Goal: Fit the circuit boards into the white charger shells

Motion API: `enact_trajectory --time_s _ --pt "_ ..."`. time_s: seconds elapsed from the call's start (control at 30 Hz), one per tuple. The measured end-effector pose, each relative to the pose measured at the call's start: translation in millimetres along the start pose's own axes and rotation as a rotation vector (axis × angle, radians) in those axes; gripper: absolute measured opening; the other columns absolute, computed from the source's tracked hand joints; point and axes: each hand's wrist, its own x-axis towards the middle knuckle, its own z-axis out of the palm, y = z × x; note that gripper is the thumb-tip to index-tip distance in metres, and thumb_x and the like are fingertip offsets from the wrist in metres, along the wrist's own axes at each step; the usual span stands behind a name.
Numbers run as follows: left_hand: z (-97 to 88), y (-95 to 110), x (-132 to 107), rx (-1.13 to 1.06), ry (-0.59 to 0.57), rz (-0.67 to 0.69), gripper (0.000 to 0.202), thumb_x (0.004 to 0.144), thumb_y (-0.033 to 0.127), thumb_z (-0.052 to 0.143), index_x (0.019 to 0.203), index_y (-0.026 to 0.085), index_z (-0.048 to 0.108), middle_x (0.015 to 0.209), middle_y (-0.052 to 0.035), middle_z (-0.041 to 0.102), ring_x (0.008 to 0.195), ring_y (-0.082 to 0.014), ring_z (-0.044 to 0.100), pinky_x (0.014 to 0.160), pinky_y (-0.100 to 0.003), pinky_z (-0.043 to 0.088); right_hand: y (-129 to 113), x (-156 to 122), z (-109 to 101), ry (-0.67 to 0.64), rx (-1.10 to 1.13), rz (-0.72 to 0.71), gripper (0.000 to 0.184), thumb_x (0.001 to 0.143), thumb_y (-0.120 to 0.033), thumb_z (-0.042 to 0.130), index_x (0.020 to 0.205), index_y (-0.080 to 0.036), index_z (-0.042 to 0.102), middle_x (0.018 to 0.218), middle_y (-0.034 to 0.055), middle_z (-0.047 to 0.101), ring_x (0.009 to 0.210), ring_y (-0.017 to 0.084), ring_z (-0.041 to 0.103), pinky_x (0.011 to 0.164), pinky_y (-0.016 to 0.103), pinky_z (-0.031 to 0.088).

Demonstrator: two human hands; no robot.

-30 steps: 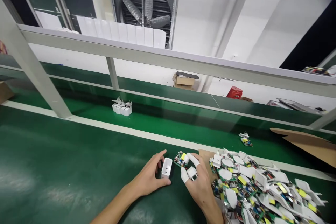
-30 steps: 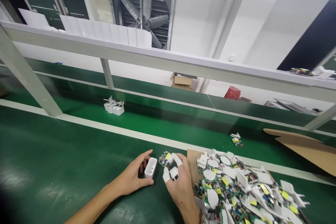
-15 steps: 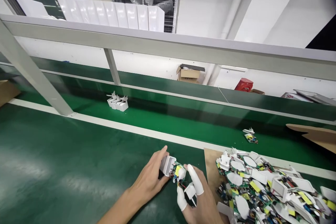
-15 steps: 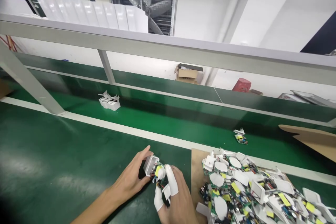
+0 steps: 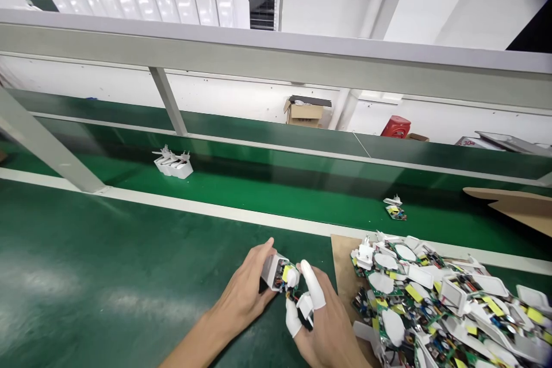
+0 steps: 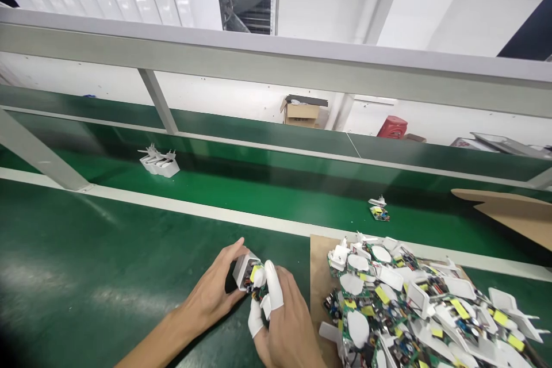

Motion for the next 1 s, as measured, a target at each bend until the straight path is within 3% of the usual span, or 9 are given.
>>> enact_trajectory --time_s 0.4,1.0 --pt "2.9 5.6 4.7 0.001 0.005 0.034 0.092 0.095 0.009 0.061 0.168 0.031 0.008 0.137 -0.0152 0.058 0.124 -0.0300 0.063 0.105 -0.051 0.058 4.9 -0.4 -0.5 0.006 -0.067 -0.067 0.076 0.098 -0.013 0.052 0.166 -0.005 0.019 0.124 0.0254 0.069 0.109 0.035 0.073 0.080 0.045 0.069" --pt "8.8 5.2 5.3 -0.011 0.037 0.043 0.093 0.096 0.014 0.065 0.168 0.031 0.008 0.134 -0.0146 0.059 0.122 -0.0298 0.063 0.103 -0.051 0.059 5.3 -3.4 0.6 -0.013 0.019 0.016 0.074 0.100 -0.016 0.049 0.168 -0.013 0.020 0.128 0.0223 0.067 0.114 0.034 0.072 0.082 0.046 0.069"
